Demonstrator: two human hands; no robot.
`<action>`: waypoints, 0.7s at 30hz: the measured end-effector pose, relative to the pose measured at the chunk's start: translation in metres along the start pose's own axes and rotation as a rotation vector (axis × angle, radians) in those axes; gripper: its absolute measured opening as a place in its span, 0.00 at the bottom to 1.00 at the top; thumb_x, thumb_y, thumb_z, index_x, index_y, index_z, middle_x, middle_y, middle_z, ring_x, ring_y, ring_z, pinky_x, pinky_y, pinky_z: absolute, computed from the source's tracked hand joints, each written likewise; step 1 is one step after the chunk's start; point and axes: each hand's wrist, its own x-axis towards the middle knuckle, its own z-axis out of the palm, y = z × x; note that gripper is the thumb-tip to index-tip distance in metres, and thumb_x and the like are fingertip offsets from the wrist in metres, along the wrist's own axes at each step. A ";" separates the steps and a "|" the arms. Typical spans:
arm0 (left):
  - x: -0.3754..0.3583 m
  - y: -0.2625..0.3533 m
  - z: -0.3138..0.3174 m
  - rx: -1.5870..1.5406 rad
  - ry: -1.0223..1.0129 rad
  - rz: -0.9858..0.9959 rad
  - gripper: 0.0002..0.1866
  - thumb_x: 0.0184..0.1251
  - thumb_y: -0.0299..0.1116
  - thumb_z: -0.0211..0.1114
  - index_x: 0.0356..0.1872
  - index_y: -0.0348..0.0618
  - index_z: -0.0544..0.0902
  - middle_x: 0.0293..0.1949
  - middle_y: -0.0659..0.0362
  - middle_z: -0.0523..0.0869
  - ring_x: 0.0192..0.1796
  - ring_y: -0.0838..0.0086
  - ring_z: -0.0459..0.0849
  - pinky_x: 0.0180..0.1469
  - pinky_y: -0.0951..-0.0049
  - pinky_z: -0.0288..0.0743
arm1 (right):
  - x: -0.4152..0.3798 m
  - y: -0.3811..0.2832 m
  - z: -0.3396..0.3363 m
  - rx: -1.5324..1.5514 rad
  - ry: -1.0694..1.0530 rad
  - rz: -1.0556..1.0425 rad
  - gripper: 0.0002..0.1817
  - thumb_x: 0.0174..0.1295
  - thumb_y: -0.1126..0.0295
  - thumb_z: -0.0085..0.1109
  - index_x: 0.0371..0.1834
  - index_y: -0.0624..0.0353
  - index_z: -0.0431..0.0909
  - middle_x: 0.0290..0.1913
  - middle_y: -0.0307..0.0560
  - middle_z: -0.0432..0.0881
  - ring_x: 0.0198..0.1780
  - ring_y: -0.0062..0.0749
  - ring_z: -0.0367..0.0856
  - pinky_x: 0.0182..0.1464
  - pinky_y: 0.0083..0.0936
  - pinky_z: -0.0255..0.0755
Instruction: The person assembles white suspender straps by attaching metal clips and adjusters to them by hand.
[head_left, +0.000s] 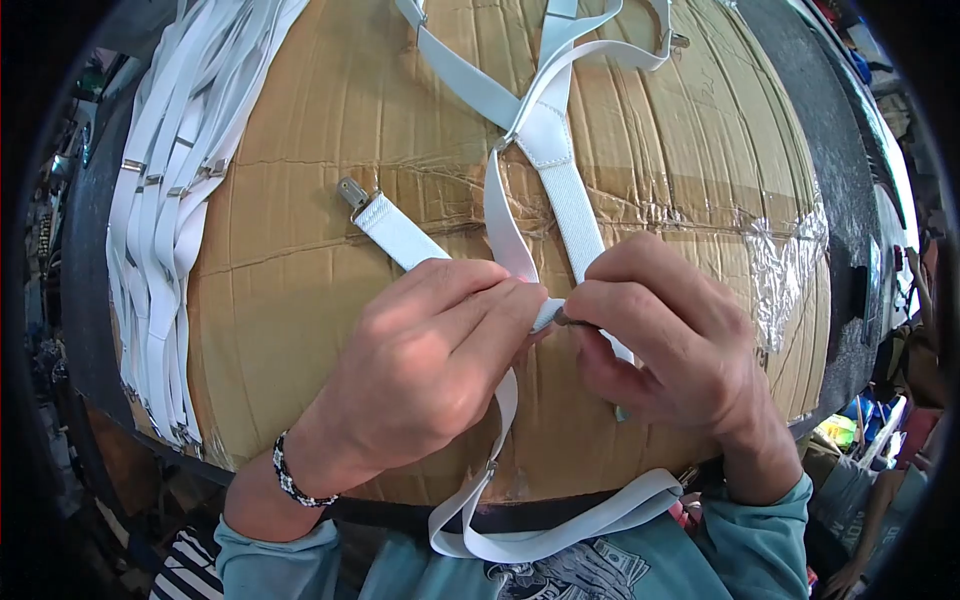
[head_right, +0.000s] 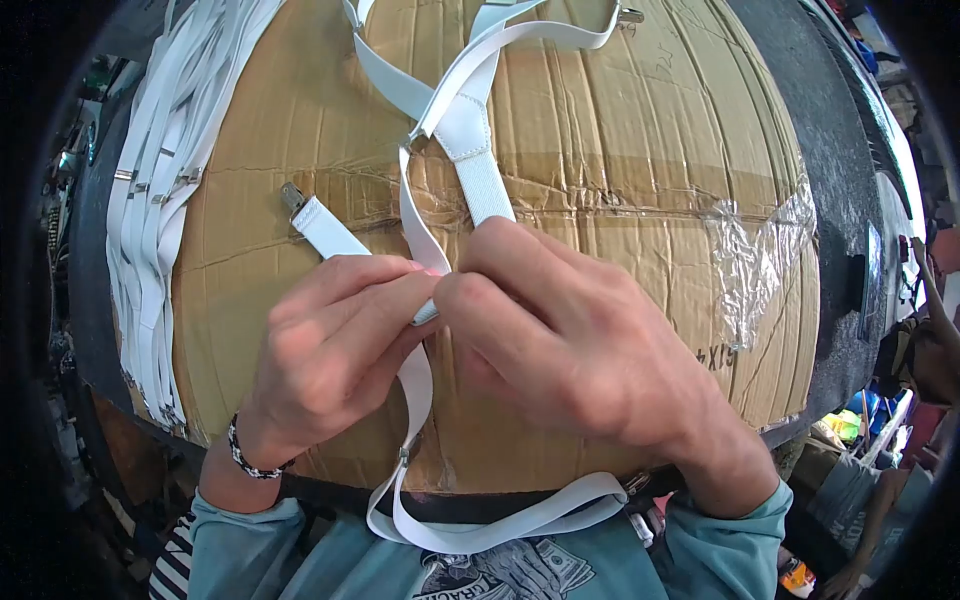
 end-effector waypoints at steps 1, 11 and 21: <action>-0.001 0.000 0.001 -0.008 0.009 -0.012 0.22 0.50 0.18 0.77 0.50 0.32 0.87 0.41 0.50 0.91 0.45 0.56 0.91 0.45 0.62 0.86 | -0.001 0.001 -0.002 -0.016 -0.011 0.025 0.16 0.48 0.86 0.71 0.41 0.62 0.84 0.37 0.48 0.83 0.34 0.39 0.85 0.34 0.32 0.80; -0.004 -0.002 -0.002 -0.027 0.037 0.002 0.22 0.51 0.18 0.77 0.51 0.31 0.87 0.41 0.50 0.91 0.47 0.55 0.91 0.45 0.62 0.87 | 0.005 -0.006 0.006 0.096 0.051 -0.007 0.16 0.48 0.85 0.72 0.41 0.62 0.85 0.38 0.49 0.83 0.34 0.39 0.85 0.34 0.31 0.79; -0.007 -0.001 0.001 -0.060 0.049 -0.061 0.19 0.53 0.18 0.77 0.49 0.31 0.87 0.41 0.49 0.91 0.45 0.55 0.91 0.43 0.62 0.86 | -0.008 0.010 -0.007 0.056 -0.015 0.192 0.14 0.50 0.86 0.71 0.40 0.61 0.84 0.38 0.49 0.83 0.34 0.37 0.85 0.35 0.32 0.80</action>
